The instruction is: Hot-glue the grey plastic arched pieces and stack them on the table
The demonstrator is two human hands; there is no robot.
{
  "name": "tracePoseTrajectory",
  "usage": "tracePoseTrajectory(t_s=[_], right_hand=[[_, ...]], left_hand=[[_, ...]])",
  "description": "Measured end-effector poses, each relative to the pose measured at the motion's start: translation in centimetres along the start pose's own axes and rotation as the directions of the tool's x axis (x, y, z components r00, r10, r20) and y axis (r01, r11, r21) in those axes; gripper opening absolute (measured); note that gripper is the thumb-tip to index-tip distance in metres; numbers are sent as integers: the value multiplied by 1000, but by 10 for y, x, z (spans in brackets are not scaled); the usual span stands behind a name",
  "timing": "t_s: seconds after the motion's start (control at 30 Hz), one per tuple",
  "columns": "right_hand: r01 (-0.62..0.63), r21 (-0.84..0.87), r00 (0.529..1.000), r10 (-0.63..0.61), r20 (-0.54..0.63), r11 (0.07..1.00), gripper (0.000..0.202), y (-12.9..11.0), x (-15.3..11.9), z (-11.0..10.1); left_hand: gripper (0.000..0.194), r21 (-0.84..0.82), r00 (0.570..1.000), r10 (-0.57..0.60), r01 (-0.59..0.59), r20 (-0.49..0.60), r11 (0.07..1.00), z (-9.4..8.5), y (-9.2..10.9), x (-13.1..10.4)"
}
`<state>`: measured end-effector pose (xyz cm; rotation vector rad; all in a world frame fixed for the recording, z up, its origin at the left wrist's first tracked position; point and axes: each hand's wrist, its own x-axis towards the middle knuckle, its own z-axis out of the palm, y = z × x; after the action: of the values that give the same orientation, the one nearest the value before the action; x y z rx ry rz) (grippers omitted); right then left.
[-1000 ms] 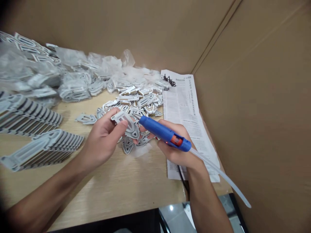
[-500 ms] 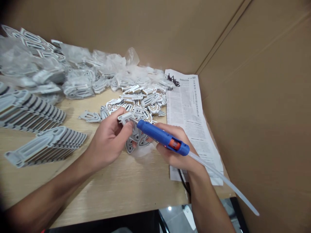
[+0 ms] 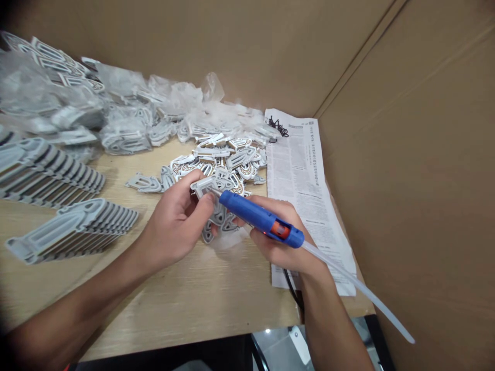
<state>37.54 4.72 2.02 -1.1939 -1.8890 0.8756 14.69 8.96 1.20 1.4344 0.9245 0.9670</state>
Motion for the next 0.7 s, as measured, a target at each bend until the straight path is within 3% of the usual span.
tracePoseTrajectory(t_s=[0.7], right_hand=[[-36,-36,999,36,9,999,38,1,-1,-1]], left_hand=[[21,-23,1000,2,-2,27,1000,-2,-2,-1]])
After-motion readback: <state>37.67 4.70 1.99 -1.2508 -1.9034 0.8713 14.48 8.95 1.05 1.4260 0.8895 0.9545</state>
